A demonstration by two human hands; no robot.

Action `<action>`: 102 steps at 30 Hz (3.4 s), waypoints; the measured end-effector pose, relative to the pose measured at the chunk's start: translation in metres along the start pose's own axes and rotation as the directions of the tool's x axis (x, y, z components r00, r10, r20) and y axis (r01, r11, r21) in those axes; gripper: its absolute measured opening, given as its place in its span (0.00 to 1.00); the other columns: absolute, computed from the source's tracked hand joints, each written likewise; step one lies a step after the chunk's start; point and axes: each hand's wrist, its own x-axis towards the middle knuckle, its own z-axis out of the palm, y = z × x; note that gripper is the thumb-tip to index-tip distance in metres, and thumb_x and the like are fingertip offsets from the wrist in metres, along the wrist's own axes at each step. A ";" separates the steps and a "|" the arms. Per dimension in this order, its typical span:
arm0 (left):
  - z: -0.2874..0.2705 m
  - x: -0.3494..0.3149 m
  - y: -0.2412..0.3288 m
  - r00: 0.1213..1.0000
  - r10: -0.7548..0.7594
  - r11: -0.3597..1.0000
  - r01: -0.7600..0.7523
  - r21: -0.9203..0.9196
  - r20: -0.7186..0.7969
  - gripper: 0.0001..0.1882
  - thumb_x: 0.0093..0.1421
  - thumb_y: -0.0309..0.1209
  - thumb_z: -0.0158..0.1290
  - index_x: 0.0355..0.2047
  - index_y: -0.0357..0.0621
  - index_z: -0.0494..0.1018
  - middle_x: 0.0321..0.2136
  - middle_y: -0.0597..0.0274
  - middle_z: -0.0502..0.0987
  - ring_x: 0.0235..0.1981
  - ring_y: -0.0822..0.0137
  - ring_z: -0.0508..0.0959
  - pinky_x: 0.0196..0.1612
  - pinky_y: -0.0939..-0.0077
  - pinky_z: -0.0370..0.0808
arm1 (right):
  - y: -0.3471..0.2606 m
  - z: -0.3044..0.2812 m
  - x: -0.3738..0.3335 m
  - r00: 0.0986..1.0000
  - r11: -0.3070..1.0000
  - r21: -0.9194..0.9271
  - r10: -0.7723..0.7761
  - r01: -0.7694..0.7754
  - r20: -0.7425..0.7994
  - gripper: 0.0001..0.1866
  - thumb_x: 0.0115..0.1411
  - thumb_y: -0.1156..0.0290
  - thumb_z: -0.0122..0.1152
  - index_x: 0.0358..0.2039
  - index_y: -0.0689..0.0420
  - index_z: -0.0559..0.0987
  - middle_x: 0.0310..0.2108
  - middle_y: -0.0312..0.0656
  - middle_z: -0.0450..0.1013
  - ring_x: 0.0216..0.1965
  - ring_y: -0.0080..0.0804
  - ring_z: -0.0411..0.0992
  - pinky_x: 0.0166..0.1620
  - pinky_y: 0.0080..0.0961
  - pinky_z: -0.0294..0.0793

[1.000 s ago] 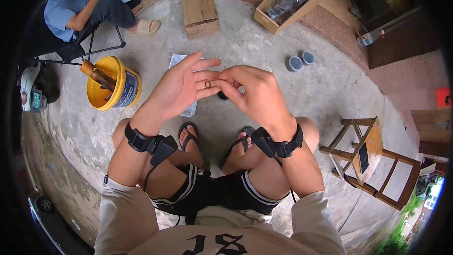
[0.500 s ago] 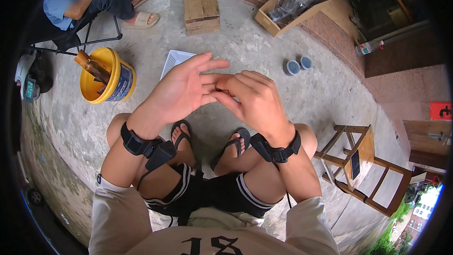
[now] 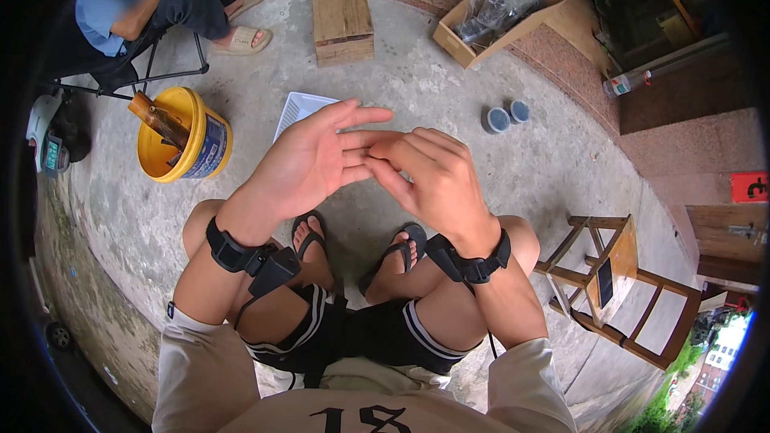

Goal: The person is seen assembling small fishing gear components, possibly tying hooks or lures.

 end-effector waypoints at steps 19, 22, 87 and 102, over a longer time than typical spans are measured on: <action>0.017 -0.007 -0.017 0.968 0.250 0.961 -0.248 -0.124 -0.003 0.30 0.68 0.44 0.32 0.60 0.31 0.54 0.58 0.44 0.61 0.57 0.59 0.65 0.62 0.64 0.56 | -0.013 0.005 0.003 0.977 0.991 -0.036 0.123 -0.131 -0.174 0.08 0.45 0.75 0.68 0.26 0.60 0.78 0.19 0.40 0.71 0.20 0.35 0.69 0.26 0.27 0.68; 0.019 -0.010 -0.020 0.961 0.275 0.956 -0.274 -0.104 -0.002 0.30 0.68 0.44 0.31 0.60 0.31 0.53 0.59 0.44 0.59 0.58 0.59 0.63 0.62 0.64 0.56 | -0.017 0.007 0.003 0.966 0.986 -0.012 0.159 -0.165 -0.206 0.08 0.45 0.75 0.68 0.26 0.59 0.78 0.19 0.40 0.71 0.20 0.33 0.68 0.26 0.26 0.68; 0.015 -0.023 -0.011 0.980 0.003 0.984 0.033 0.177 -0.199 0.12 0.61 0.35 0.54 0.40 0.40 0.77 0.35 0.61 0.79 0.37 0.72 0.78 0.40 0.77 0.73 | -0.007 -0.008 -0.006 0.982 0.999 0.045 -0.017 0.026 -0.188 0.12 0.44 0.75 0.69 0.32 0.61 0.80 0.16 0.38 0.68 0.17 0.32 0.65 0.24 0.24 0.64; 0.019 -0.020 -0.017 0.947 0.219 0.898 -0.101 0.429 -0.234 0.14 0.61 0.37 0.53 0.39 0.39 0.78 0.33 0.65 0.80 0.32 0.77 0.76 0.35 0.84 0.69 | -0.019 -0.004 -0.009 0.915 0.874 0.349 0.391 -0.338 -0.094 0.10 0.50 0.79 0.64 0.35 0.58 0.81 0.22 0.39 0.71 0.20 0.23 0.67 0.24 0.20 0.66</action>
